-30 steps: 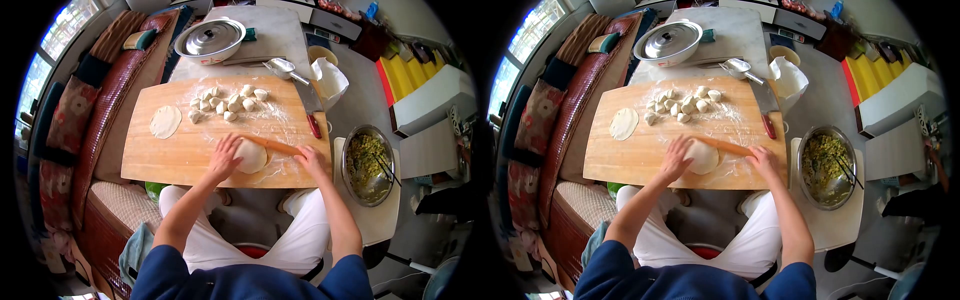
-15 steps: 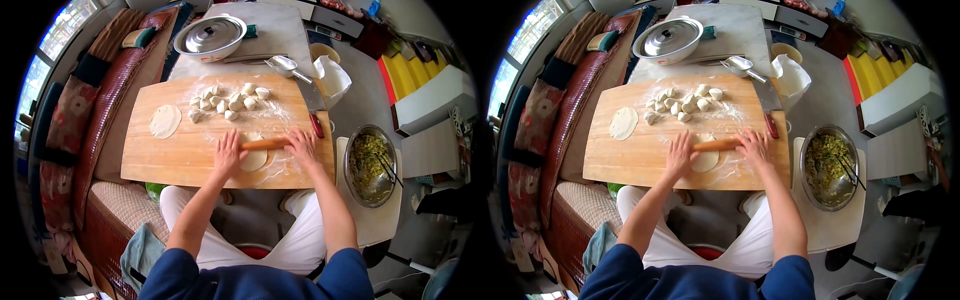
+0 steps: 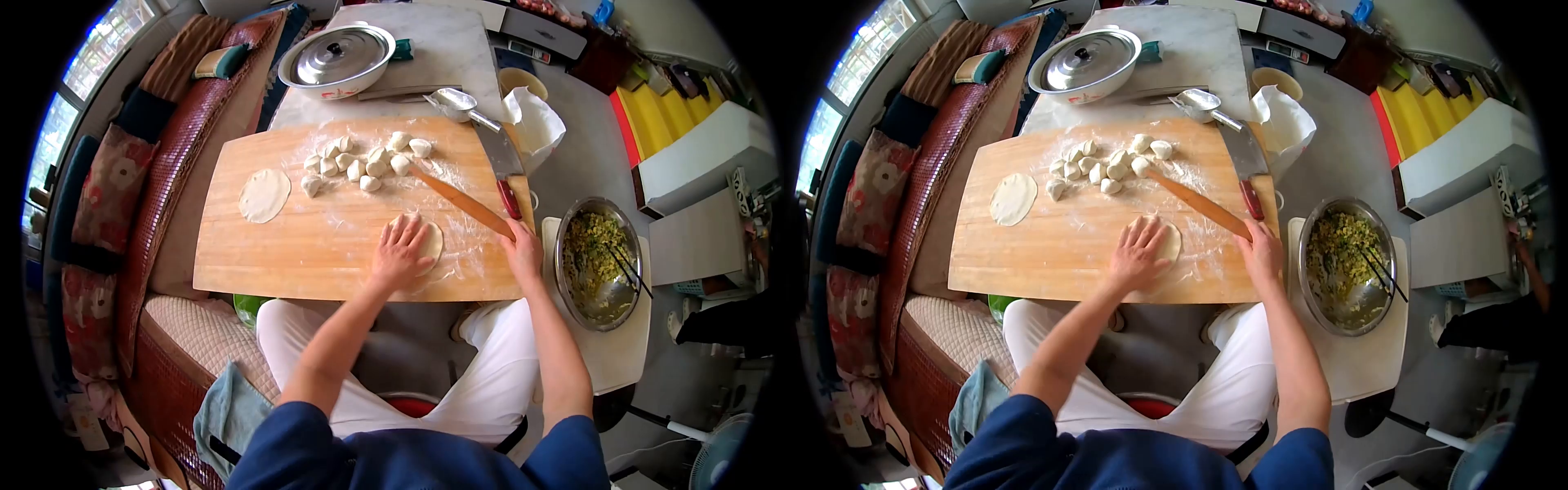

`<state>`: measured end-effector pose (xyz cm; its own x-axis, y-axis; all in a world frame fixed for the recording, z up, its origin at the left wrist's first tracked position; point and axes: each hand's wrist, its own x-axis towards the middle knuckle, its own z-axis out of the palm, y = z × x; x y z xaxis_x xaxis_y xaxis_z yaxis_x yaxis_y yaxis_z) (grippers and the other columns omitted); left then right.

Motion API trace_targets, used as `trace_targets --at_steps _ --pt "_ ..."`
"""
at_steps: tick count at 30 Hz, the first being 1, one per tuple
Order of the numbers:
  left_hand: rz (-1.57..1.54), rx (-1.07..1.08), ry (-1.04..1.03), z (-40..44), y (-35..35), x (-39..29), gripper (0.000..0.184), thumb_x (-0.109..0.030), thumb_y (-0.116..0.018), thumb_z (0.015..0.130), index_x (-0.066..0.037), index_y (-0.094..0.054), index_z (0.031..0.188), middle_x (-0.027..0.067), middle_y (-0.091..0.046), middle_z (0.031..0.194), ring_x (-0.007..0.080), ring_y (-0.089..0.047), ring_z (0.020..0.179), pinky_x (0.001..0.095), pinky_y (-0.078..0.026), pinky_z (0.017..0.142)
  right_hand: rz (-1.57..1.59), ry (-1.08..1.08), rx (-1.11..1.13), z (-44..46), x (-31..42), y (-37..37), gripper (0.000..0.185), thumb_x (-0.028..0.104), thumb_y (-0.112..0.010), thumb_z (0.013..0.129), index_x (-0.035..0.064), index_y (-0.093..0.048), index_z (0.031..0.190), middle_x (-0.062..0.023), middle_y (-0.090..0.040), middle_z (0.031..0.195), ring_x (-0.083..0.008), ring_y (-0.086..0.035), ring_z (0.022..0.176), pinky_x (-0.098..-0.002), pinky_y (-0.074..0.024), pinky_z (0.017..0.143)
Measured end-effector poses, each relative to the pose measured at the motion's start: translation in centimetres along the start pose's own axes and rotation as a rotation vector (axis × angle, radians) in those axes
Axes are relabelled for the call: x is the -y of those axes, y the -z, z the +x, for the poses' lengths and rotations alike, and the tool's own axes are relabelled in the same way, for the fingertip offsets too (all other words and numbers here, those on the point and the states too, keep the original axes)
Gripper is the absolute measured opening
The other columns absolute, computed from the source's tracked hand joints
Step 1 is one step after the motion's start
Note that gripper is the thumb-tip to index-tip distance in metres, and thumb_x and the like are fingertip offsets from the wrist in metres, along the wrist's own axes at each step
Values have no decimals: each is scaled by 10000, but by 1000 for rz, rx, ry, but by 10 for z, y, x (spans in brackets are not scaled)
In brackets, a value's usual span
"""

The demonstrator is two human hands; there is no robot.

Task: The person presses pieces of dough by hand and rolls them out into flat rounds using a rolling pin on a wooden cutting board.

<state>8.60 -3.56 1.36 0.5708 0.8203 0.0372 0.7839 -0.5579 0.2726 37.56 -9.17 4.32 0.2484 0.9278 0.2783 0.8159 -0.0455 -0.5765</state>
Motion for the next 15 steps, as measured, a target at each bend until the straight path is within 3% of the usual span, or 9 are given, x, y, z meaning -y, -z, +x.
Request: trace_targets --at_steps 3,4,7,8,11,15 --pt "33 25 -191 -17 21 40 745 -455 -661 871 -203 -387 1517 33 -285 1621 314 -185 1515 506 -187 1220 -90 77 114 -6 1 -1 388 271 -796 787 112 -693 1126 -60 -682 1044 -293 -648 966 -399 -503 797" --pt "-46 -3 -116 -30 34 46 760 -380 -701 847 -162 -394 1507 63 -305 1608 320 -203 1510 512 -196 1215 -119 113 154 -10 1 -4 397 291 -803 776 126 -698 1121 -48 -681 1025 -280 -644 963 -395 -495 805" --pt "-92 -206 31 -78 28 51 785 -324 -719 827 -111 -384 1504 105 -301 1603 331 -222 1504 523 -198 1210 -60 328 220 -20 12 -22 386 340 -804 756 167 -716 1089 -24 -665 951 -238 -625 948 -378 -460 841" --pt "-26 -101 34 -91 24 46 839 -411 -715 832 -47 -367 1503 123 -308 1599 334 -261 1490 513 -200 1206 -27 304 312 -19 20 -29 340 357 -789 763 192 -730 1053 -12 -649 1002 -226 -595 1015 -395 -417 897" --pt "-63 -88 88 -88 24 42 843 -443 -697 843 -47 -361 1507 125 -321 1594 336 -253 1493 511 -201 1205 -137 298 319 8 40 -53 295 350 -767 796 217 -741 1057 -22 -630 1150 -248 -545 1139 -426 -374 988" --pt "9 -190 261 -19 20 78 890 -501 -649 869 -36 -291 1538 147 -289 1605 362 -224 1498 524 -212 1201 -146 301 179 47 37 -90 312 336 -737 841 263 -728 1145 -37 -570 1344 -290 -457 1294 -466 -291 1113"
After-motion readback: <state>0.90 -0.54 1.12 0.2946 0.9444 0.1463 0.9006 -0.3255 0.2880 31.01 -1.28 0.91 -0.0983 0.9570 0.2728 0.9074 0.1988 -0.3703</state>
